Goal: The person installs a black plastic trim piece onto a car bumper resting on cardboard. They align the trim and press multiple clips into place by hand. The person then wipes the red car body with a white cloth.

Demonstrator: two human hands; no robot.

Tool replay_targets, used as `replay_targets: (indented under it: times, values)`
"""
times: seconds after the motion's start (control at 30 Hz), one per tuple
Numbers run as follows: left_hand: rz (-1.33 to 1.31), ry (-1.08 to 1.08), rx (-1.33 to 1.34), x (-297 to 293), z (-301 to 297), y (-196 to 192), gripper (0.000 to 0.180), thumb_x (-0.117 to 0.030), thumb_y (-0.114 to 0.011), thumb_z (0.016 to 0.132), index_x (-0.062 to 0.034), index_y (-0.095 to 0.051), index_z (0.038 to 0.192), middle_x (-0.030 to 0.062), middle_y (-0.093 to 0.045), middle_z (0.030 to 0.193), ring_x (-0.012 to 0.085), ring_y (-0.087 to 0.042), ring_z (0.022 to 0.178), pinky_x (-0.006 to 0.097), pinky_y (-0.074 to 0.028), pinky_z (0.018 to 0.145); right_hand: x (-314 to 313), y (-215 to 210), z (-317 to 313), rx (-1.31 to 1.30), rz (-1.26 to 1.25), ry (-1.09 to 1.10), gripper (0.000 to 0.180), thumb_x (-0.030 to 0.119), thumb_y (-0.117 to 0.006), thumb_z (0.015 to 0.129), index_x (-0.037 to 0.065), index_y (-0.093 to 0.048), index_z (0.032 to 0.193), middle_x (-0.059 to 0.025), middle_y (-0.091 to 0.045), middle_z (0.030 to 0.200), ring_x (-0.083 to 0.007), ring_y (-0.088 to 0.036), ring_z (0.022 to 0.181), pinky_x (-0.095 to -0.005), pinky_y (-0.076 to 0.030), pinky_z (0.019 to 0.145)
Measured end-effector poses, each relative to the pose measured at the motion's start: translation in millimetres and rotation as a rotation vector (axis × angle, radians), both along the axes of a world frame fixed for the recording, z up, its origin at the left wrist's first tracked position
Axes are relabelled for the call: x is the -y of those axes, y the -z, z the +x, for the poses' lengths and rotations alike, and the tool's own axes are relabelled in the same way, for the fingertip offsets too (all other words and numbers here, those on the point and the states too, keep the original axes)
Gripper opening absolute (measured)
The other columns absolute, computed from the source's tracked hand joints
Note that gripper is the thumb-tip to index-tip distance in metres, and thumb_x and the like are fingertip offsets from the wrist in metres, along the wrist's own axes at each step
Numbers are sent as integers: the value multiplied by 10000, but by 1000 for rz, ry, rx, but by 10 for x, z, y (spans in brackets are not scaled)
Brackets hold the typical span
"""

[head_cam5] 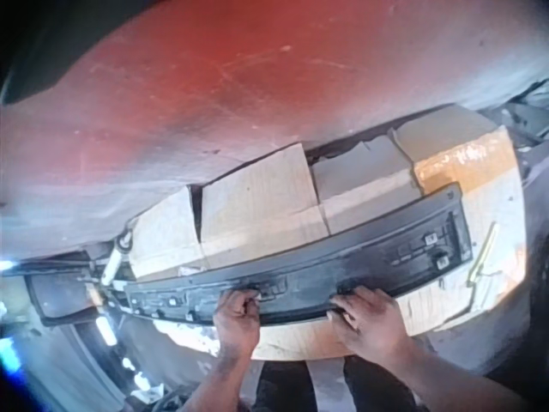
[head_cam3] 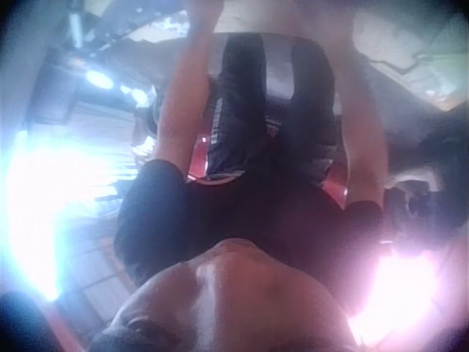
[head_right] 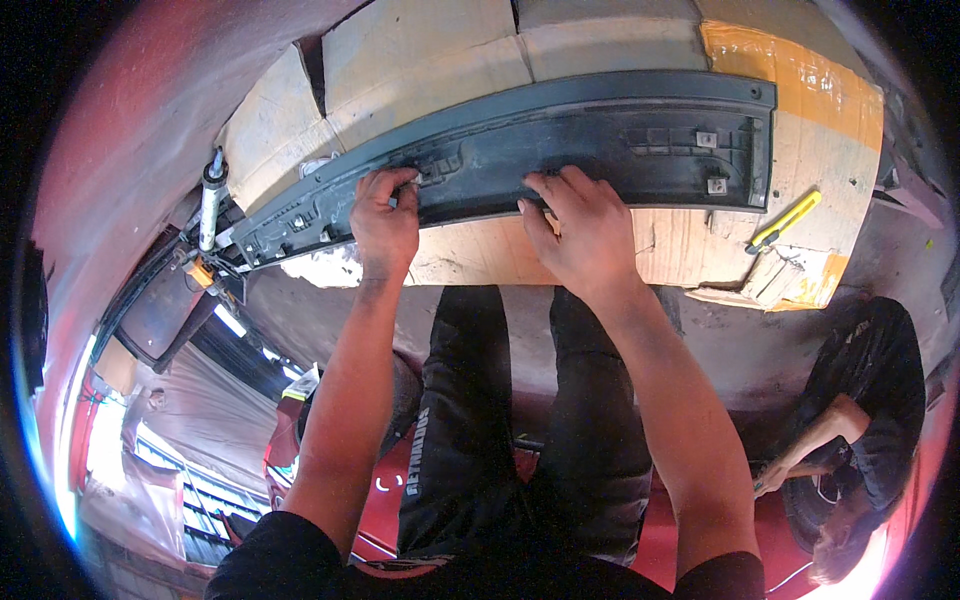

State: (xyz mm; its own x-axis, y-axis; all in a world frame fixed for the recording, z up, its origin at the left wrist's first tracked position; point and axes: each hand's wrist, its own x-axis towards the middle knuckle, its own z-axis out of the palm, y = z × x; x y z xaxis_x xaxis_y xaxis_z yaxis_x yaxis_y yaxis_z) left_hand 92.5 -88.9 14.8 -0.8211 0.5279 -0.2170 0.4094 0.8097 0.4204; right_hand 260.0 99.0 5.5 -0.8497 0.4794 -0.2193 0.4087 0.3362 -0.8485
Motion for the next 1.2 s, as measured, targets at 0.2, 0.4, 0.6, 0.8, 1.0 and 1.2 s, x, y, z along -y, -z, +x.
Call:
replay_targets:
  times: [0.2, 0.4, 0.6, 0.8, 1.0, 1.2]
  values:
    - [40, -28, 2, -45, 5, 9, 178, 56, -680, 785, -55, -704, 921, 107, -703, 985, 333, -627, 923, 415, -520, 824, -27, 139, -15, 17, -24, 5, 222, 172, -727, 841, 83, -707, 1044, -95, -656, 907, -317, -660, 768, -412, -563, 727]
    - [21, 135, -112, -17, 13, 64, 198, 72, -673, 774, -53, -694, 926, 110, -698, 980, 329, -628, 915, 419, -523, 816, -40, 149, -21, 71, -55, -19, 216, 169, -719, 845, 85, -705, 1043, -92, -659, 916, -313, -665, 773, -407, -571, 732]
    - [65, 96, -133, -17, 46, 117, 198, 69, -673, 771, -57, -694, 922, 108, -691, 978, 322, -633, 905, 413, -528, 801, -52, 161, -25, 32, -12, -25, 217, 166, -725, 827, 94, -708, 1030, -81, -659, 906, -307, -662, 751, -401, -571, 705]
    - [30, -53, -16, -35, 76, 91, 125, -5, -721, 833, -43, -691, 948, 138, -697, 961, 328, -671, 885, 411, -544, 791, -22, 217, -17, -3, 26, 6, 207, 146, -729, 809, 104, -708, 1010, -69, -659, 889, -302, -662, 740, -404, -564, 677]
    - [-337, 60, 44, -118, 6, -79, 163, -95, -688, 878, -30, -604, 1002, 174, -672, 942, 382, -636, 922, 484, -520, 772, -64, 228, 4, 2, -8, -20, 195, 131, -728, 798, 104, -706, 990, -64, -655, 875, -298, -660, 727, -397, -564, 673]
    - [-540, 176, 191, -218, -139, -82, 166, -164, -638, 938, -22, -563, 984, 227, -671, 937, 453, -626, 923, 548, -498, 748, -71, 247, 0, -31, 21, -13, 185, 115, -721, 781, 104, -704, 965, -62, -643, 858, -293, -657, 711, -387, -566, 662]
